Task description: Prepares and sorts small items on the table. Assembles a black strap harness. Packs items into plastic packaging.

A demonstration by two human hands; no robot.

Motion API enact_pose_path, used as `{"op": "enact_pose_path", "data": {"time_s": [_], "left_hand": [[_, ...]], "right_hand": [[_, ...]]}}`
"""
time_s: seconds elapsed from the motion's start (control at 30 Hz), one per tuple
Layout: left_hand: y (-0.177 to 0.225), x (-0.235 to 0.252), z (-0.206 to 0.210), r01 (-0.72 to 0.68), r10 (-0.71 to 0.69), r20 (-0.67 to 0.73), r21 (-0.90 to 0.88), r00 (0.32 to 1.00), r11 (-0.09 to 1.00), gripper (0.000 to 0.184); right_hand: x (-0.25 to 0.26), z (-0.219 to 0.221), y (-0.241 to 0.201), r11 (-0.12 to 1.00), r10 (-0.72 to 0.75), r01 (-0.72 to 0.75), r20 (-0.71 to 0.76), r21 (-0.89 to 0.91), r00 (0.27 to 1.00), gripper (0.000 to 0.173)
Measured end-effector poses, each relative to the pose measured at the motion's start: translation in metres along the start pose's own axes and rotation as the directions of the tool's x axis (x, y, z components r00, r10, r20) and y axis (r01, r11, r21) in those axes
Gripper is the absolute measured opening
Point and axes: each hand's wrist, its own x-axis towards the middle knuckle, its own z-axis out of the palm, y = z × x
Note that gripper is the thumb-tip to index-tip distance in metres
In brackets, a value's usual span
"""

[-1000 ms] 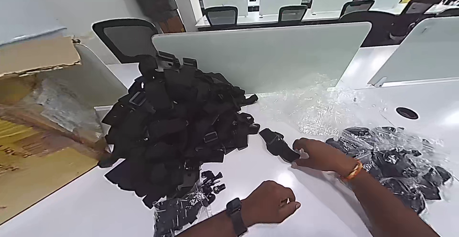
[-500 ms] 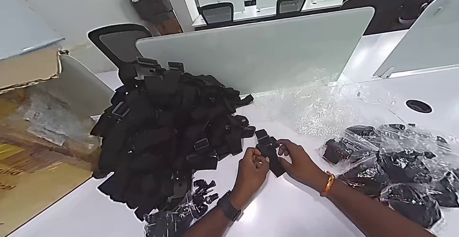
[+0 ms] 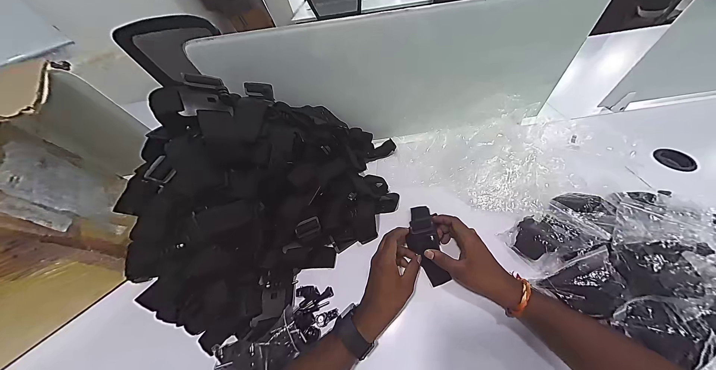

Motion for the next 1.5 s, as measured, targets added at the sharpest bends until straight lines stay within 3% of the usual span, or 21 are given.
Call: {"op": "enact_pose_path", "data": {"time_s": [0.1,0.23,0.27,0.33,0.4,0.47,0.6,0.77,0.9,1.07,1.27,1.5], "left_hand": [[0.0,-0.001,0.002,-0.05,0.05,0.004,-0.006,0.999,0.999,0.047],[0.001,0.001,-0.006,-0.162,0.153,-0.131,-0.06,0.979,0.985,0.048],[0.0,0.003,-0.01,-0.189,0.169,-0.159,-0.12,0.973,0.975,0.046],[-0.006,0.008,-0.015,-0.197,0.15,-0.18,-0.276,0.972,0.941,0.046],[-0.01,0.011,-0.015,-0.111,0.05,-0.157,-0.408,0.986,0.906,0.046],[-0.01,0.012,-0.015,-0.076,0.032,-0.11,-0.422,0.993,0.903,0.046],[-0.006,0.01,-0.013,-0.085,0.104,0.036,-0.355,0.994,0.931,0.042],[-0.002,0.007,-0.012,-0.084,0.118,0.159,-0.203,0.98,0.976,0.027],[-0.003,0.004,-0.012,-0.151,0.162,0.235,-0.066,0.958,0.986,0.031],[-0.004,0.001,-0.009,-0.277,0.254,0.183,0.114,0.95,0.954,0.048],[0.005,-0.005,-0.009,-0.358,0.348,0.084,0.27,0.934,0.894,0.028],[0.001,-0.005,-0.007,-0.355,0.365,-0.008,0.213,0.931,0.91,0.021]], "right_hand": [[-0.002,0.002,-0.005,0.992,-0.011,0.013,-0.018,0.122,1.0,0.053],[-0.006,-0.006,-0.018,0.932,-0.198,0.188,0.004,0.309,0.98,0.04],[-0.006,-0.014,-0.023,0.866,-0.258,0.194,0.08,0.46,0.963,0.042],[-0.007,-0.033,-0.035,0.707,-0.37,0.058,0.298,0.705,0.88,0.048],[-0.008,-0.046,-0.045,0.637,-0.425,-0.116,0.473,0.762,0.772,0.053],[-0.008,-0.049,-0.045,0.672,-0.393,-0.198,0.571,0.713,0.721,0.051],[-0.002,-0.037,-0.023,0.9,-0.129,-0.167,0.612,0.403,0.781,0.044],[0.003,-0.039,-0.014,0.969,-0.085,-0.062,0.56,0.238,0.824,0.032],[0.002,-0.039,-0.011,0.973,-0.189,0.103,0.458,0.205,0.869,0.03],[-0.002,-0.033,-0.011,0.935,-0.353,0.344,0.262,0.08,0.898,0.039],[-0.005,-0.029,-0.013,0.765,-0.593,0.617,0.173,-0.183,0.786,0.018],[-0.003,-0.029,-0.004,0.76,-0.606,0.632,0.184,-0.152,0.774,0.013]]}}
